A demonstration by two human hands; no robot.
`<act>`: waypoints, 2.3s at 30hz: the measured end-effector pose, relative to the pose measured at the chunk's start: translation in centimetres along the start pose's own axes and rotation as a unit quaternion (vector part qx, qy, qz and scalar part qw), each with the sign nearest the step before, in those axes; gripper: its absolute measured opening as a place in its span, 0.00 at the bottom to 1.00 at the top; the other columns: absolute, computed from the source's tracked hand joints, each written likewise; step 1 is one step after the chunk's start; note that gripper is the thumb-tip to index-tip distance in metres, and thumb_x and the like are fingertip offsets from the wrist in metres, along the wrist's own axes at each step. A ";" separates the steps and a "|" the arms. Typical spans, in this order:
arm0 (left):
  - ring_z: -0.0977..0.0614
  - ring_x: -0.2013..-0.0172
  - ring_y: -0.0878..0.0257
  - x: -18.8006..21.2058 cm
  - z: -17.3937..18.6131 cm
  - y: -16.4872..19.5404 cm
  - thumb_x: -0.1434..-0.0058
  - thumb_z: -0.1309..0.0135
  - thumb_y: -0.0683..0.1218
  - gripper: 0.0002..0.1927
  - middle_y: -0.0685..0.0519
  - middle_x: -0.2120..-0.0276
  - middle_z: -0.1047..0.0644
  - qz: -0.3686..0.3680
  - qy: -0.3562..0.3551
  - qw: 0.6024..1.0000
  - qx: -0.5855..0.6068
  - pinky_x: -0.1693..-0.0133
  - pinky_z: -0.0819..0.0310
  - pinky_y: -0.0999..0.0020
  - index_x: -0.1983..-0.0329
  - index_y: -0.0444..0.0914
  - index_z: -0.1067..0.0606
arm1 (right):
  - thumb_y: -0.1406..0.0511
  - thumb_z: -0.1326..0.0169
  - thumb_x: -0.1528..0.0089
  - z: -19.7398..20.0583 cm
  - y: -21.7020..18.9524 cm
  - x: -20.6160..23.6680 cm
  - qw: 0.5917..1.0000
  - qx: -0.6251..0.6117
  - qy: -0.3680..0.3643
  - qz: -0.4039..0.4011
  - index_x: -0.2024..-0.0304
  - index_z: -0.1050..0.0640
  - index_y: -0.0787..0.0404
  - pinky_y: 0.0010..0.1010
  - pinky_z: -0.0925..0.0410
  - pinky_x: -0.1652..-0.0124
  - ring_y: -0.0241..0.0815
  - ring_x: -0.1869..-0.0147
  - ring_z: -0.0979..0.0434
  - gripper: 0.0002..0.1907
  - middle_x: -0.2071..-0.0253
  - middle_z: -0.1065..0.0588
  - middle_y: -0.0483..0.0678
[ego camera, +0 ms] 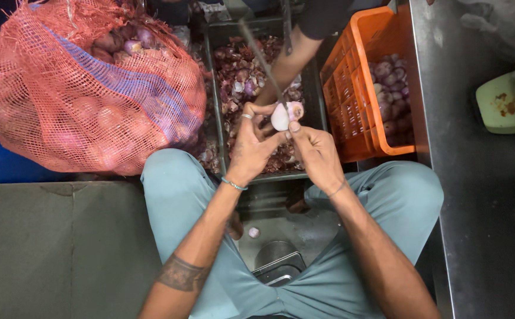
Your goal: The person sits on the floor and trims the root ends of onions with a knife, peels off the outer skins by hand, and drops the trimmed onions into a crate while discarding skins into a waste bin. Other workers nearby handle onions from a large mesh sack.
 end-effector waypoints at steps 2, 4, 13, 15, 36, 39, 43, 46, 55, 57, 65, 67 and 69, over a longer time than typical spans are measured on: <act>0.22 0.45 0.60 -0.2 0.3 -0.2 0.41 0.37 0.32 0.27 0.45 0.46 0.27 -0.003 0.017 1.000 -0.013 0.44 0.23 0.65 0.45 0.35 0.38 | 0.50 0.52 0.28 0.3 0.3 -0.1 0.999 -0.039 -0.006 -0.011 0.76 0.31 0.59 0.26 0.50 0.78 0.26 0.78 0.48 0.26 0.81 0.41 0.33; 0.22 0.46 0.61 -0.3 1.0 -0.4 0.41 0.36 0.33 0.27 0.46 0.47 0.26 0.000 0.040 0.999 -0.018 0.45 0.23 0.67 0.44 0.36 0.38 | 0.49 0.53 0.28 1.1 0.1 -0.2 1.000 -0.022 0.004 -0.007 0.78 0.34 0.58 0.26 0.51 0.77 0.26 0.77 0.47 0.28 0.81 0.41 0.34; 0.20 0.60 0.63 0.8 7.7 -2.6 0.45 0.35 0.40 0.29 0.47 0.57 0.23 0.083 0.256 0.960 -0.078 0.59 0.22 0.69 0.44 0.36 0.37 | 0.37 0.70 0.33 1.8 2.4 -0.8 0.982 -0.045 -0.037 -0.182 0.85 0.38 0.55 0.28 0.52 0.85 0.32 0.87 0.47 0.38 0.88 0.42 0.41; 0.20 0.60 0.63 0.8 8.1 -2.6 0.45 0.35 0.40 0.29 0.48 0.57 0.24 0.091 0.274 0.954 -0.077 0.60 0.22 0.70 0.45 0.36 0.37 | 0.34 0.73 0.33 0.1 3.8 -0.3 0.925 -0.224 -0.103 -0.289 0.84 0.42 0.53 0.26 0.57 0.87 0.31 0.88 0.53 0.38 0.87 0.45 0.39; 0.22 0.55 0.40 -8.3 -20.3 -1.8 0.52 0.37 0.42 0.32 0.35 0.49 0.30 -0.181 -0.247 0.844 -0.440 0.53 0.24 0.54 0.42 0.42 0.31 | 0.56 0.56 0.36 -2.6 11.2 -1.3 0.678 0.660 -0.302 -0.116 0.54 0.19 0.56 0.48 0.29 0.48 0.55 0.45 0.22 0.18 0.50 0.23 0.53; 0.22 0.56 0.44 -8.8 -17.7 -0.9 0.47 0.34 0.45 0.31 0.37 0.50 0.30 -0.212 -0.250 0.870 -0.369 0.54 0.23 0.58 0.42 0.37 0.31 | 0.60 0.53 0.37 -1.0 11.8 -0.8 0.647 0.670 -0.351 -0.098 0.52 0.18 0.56 0.48 0.28 0.47 0.54 0.41 0.22 0.17 0.45 0.23 0.54; 0.18 0.70 0.63 -7.7 -5.5 -1.7 0.33 0.45 0.47 0.12 0.51 0.65 0.20 0.092 -0.302 0.928 -0.199 0.70 0.21 0.66 0.51 0.35 0.23 | 0.62 0.49 0.39 5.6 9.1 -0.2 0.749 0.600 -0.206 -0.191 0.60 0.16 0.61 0.45 0.26 0.49 0.58 0.48 0.17 0.14 0.55 0.18 0.62; 0.15 0.65 0.56 -5.5 4.1 -5.8 0.40 0.45 0.47 0.15 0.43 0.65 0.14 0.234 -0.391 0.755 -0.472 0.62 0.18 0.59 0.58 0.32 0.15 | 0.61 0.51 0.37 7.7 6.5 0.0 0.782 0.572 -0.123 -0.214 0.59 0.17 0.64 0.50 0.28 0.49 0.63 0.48 0.20 0.16 0.56 0.21 0.65; 0.22 0.42 0.45 0.5 8.0 -20.2 0.40 0.44 0.63 0.35 0.44 0.33 0.38 0.522 -0.192 0.528 -0.642 0.47 0.21 0.51 0.34 0.44 0.31 | 0.58 0.55 0.32 8.9 2.1 0.7 0.837 0.511 -0.038 -0.195 0.56 0.21 0.65 0.55 0.33 0.49 0.69 0.49 0.24 0.18 0.58 0.23 0.68; 0.23 0.44 0.43 2.7 9.6 -20.8 0.40 0.43 0.63 0.35 0.42 0.35 0.40 0.554 -0.116 0.518 -0.641 0.50 0.21 0.50 0.34 0.43 0.32 | 0.57 0.56 0.32 9.2 1.8 1.0 0.841 0.510 -0.024 -0.179 0.57 0.22 0.65 0.56 0.33 0.51 0.69 0.51 0.24 0.18 0.60 0.23 0.68; 0.20 0.52 0.37 -5.6 13.8 -19.6 0.35 0.42 0.60 0.31 0.35 0.52 0.21 0.079 0.126 0.812 -0.564 0.51 0.25 0.45 0.38 0.34 0.28 | 0.58 0.55 0.33 9.0 1.4 1.3 0.858 0.476 -0.043 -0.188 0.59 0.23 0.64 0.55 0.33 0.54 0.68 0.53 0.24 0.16 0.63 0.23 0.66; 0.23 0.51 0.39 -9.0 12.9 -19.6 0.56 0.31 0.58 0.55 0.36 0.49 0.25 0.115 0.074 0.903 -0.408 0.53 0.26 0.48 0.29 0.34 0.43 | 0.59 0.55 0.33 9.0 1.0 1.9 0.856 0.476 -0.051 -0.197 0.59 0.23 0.65 0.55 0.33 0.55 0.68 0.54 0.24 0.16 0.64 0.23 0.66; 0.23 0.42 0.42 -10.5 13.0 -19.7 0.52 0.27 0.62 0.51 0.37 0.41 0.25 0.214 0.073 0.843 -0.488 0.42 0.30 0.50 0.32 0.37 0.36 | 0.59 0.56 0.32 9.2 0.9 1.9 0.854 0.473 -0.054 -0.208 0.59 0.23 0.65 0.54 0.33 0.56 0.68 0.55 0.24 0.17 0.65 0.23 0.66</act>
Point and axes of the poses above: each hand's wrist, its own x-axis away from the middle knuckle, its own z-axis out of the back of the hand, y = z × x, the point moved 7 cm from there along -x, towards the middle knuckle
